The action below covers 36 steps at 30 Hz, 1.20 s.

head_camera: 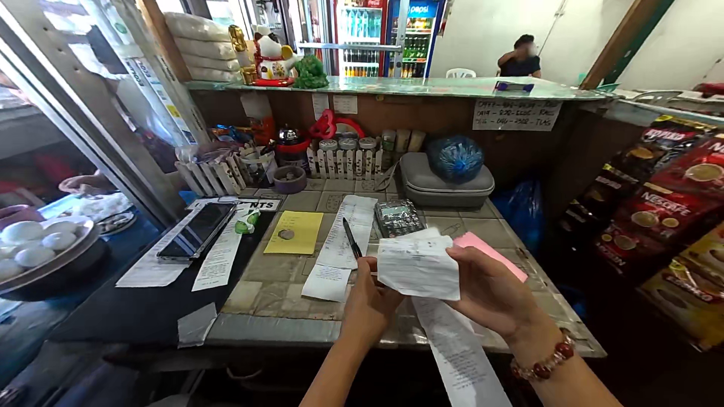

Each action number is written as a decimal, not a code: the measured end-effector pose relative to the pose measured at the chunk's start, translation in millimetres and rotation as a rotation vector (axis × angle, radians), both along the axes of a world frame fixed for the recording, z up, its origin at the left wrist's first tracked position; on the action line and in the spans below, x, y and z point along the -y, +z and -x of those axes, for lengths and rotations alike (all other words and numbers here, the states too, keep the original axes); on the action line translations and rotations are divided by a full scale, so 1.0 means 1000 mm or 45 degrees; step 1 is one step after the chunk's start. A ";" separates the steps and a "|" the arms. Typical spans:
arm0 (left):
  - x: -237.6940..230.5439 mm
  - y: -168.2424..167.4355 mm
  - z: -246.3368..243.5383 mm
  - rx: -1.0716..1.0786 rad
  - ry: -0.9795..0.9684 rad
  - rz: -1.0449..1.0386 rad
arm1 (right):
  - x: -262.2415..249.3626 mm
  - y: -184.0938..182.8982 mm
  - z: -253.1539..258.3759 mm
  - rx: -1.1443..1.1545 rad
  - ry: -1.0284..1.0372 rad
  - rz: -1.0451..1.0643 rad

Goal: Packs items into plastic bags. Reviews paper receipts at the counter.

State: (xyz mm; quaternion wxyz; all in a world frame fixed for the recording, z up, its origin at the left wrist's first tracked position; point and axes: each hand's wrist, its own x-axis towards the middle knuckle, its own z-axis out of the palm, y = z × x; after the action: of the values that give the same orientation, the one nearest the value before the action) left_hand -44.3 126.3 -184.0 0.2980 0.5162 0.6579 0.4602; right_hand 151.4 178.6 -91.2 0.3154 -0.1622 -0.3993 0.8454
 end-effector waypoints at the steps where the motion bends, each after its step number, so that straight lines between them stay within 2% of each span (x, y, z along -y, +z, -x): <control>1: 0.001 -0.001 -0.005 -0.059 0.000 -0.003 | 0.000 0.007 0.003 0.015 -0.004 -0.022; 4: 0.002 0.004 -0.018 -0.028 -0.093 0.012 | 0.000 0.036 0.011 0.047 -0.011 -0.096; 7: -0.005 -0.006 -0.018 0.184 -0.165 -0.172 | -0.006 0.056 0.008 -0.011 -0.061 -0.224; 11: -0.007 -0.001 -0.021 0.352 -0.039 -0.128 | -0.012 0.065 -0.001 -0.104 -0.093 -0.233; 15: -0.012 -0.004 -0.030 0.493 -0.249 -0.191 | -0.009 0.075 0.000 -0.166 -0.041 -0.312; 17: -0.009 -0.007 -0.023 0.476 -0.306 -0.265 | -0.010 0.075 -0.010 -0.155 -0.100 -0.370; 20: 0.005 -0.005 0.007 0.502 -0.321 -0.248 | -0.022 0.056 -0.042 0.009 -0.213 -0.390; 23: 0.021 -0.009 0.038 0.697 -0.385 -0.144 | -0.036 0.007 -0.073 0.389 -0.361 -0.307; 25: 0.029 -0.010 0.046 0.802 -0.421 -0.080 | -0.041 -0.027 -0.079 0.649 -0.596 -0.244; 27: 0.030 -0.010 0.046 0.819 -0.470 -0.056 | -0.039 -0.052 -0.074 0.860 -0.832 -0.300; 32: 0.029 -0.006 0.048 0.762 -0.542 -0.006 | -0.027 -0.084 -0.061 0.988 -1.249 -0.531; 36: 0.030 -0.004 0.048 0.746 -0.568 -0.004 | -0.023 -0.094 -0.064 0.804 -1.294 -0.587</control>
State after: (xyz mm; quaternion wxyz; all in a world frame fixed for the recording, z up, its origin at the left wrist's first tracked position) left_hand -92.1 96.4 -188.4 0.5661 0.4936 0.4152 0.5133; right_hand 214.9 201.2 -184.9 0.5708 -0.5003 -0.5179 0.3945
